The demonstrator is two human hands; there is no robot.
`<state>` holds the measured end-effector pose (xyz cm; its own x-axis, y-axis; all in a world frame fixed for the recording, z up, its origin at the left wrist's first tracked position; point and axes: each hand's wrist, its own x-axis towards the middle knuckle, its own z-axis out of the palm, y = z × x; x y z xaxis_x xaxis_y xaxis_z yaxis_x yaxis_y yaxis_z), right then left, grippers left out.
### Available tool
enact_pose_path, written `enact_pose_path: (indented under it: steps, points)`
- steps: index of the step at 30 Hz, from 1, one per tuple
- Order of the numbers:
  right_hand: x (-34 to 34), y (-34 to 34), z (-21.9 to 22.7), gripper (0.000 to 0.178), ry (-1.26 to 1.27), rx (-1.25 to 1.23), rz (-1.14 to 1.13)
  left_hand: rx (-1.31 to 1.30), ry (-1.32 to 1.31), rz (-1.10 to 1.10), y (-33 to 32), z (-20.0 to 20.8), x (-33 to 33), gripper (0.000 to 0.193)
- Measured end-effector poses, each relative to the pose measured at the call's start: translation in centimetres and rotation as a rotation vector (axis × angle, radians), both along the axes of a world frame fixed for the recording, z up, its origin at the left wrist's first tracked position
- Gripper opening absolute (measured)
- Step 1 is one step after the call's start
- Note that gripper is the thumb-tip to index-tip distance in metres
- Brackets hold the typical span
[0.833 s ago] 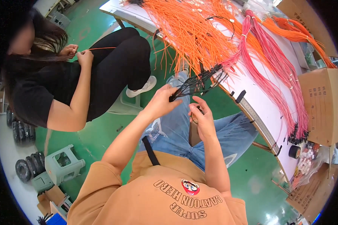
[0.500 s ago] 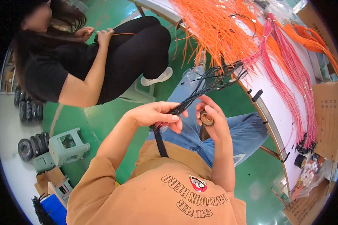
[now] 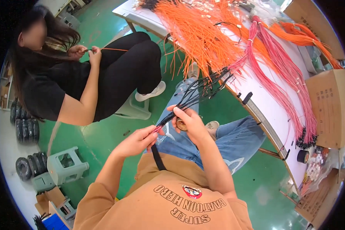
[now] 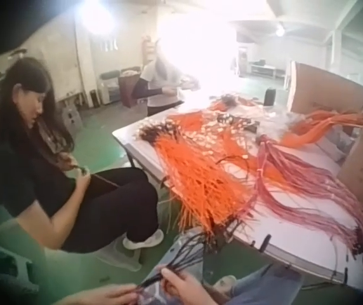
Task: Measuring wires with a ruler and attaching connectors and tape to assemble wire harnesses.
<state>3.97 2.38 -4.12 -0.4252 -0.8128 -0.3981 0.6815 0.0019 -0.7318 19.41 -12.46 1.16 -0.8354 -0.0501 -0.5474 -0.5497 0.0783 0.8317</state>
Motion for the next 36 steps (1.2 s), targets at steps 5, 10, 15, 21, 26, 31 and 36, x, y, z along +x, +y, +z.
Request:
enact_pose_path:
  steps: [5,10,15,21,26,31,36]
  points:
    - [0.4,0.1,0.3,0.025,-0.026,-0.091,-0.046,-0.242,0.066,0.041,1.1,1.4,0.7,0.022]
    - [0.6,0.0,-0.9,0.025,-0.023,-0.059,-0.076,-0.325,0.113,0.061,1.0,-0.2,0.6,0.020]
    - [0.1,-0.1,-1.7,0.029,-0.081,-0.062,-0.085,-0.213,0.146,0.119,1.1,-2.2,0.8,0.026]
    - [-4.8,0.3,-1.9,0.031,0.156,0.111,-0.336,-0.191,0.092,0.075,1.1,-2.2,0.6,0.033]
    - [-7.2,1.0,-1.0,0.033,0.202,0.096,-0.371,-0.195,0.054,0.028,0.8,-1.8,0.5,0.033]
    - [-6.1,3.2,-3.6,0.032,0.179,0.209,-0.208,-0.451,0.209,0.135,0.4,-5.2,1.0,0.026]
    - [-2.6,3.0,-5.0,0.025,0.046,0.141,-0.270,-0.512,0.162,0.179,0.4,-5.2,0.3,0.018]
